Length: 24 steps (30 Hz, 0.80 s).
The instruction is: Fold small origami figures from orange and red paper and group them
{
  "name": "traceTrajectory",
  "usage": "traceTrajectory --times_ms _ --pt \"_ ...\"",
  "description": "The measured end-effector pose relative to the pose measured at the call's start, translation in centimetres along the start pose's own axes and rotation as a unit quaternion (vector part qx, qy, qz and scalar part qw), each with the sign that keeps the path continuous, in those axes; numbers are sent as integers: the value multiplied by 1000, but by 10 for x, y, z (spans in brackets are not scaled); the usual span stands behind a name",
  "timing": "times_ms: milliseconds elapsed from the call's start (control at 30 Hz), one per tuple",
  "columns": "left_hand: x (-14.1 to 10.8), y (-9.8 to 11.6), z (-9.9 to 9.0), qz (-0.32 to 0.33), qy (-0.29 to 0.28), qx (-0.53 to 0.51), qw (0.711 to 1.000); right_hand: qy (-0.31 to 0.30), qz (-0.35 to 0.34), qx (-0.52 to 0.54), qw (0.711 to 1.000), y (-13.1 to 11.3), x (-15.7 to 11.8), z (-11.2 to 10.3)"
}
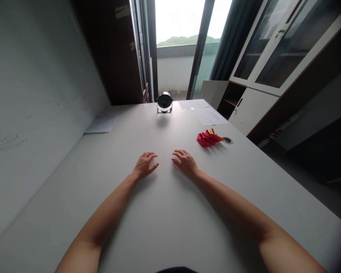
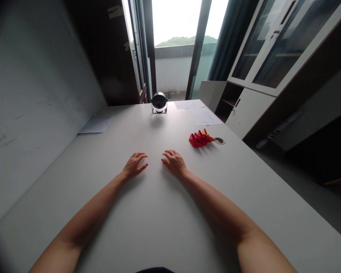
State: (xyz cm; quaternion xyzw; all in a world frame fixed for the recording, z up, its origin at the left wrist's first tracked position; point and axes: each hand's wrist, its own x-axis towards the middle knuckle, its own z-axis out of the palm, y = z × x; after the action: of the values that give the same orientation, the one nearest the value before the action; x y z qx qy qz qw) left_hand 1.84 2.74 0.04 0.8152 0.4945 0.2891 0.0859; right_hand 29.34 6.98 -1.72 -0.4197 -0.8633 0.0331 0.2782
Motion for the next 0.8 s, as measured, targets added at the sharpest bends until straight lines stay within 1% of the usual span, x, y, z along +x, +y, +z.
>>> traceTrajectory --times_ms 67,133,267,333,400,567,800 --pt "0 -2 3 13 -17 22 1000 -12 8 -21 1000 5 -2 0" --pt "0 -4 6 22 -32 44 998 -37 -3 -49 998 7 -4 0" --pt "-2 -4 9 15 -65 84 994 -97 -19 -89 991 8 -4 -1" --pt "-2 -4 9 9 -80 101 992 -116 -21 -95 988 8 -4 -1" --pt "-2 -4 9 7 -88 111 990 -124 -23 -97 987 6 -3 -1" --pt "-1 -4 9 0 -87 115 990 -148 -43 -90 984 0 -4 1" --pt "-2 -2 9 1 -93 119 989 -163 -27 -88 982 -1 -4 0"
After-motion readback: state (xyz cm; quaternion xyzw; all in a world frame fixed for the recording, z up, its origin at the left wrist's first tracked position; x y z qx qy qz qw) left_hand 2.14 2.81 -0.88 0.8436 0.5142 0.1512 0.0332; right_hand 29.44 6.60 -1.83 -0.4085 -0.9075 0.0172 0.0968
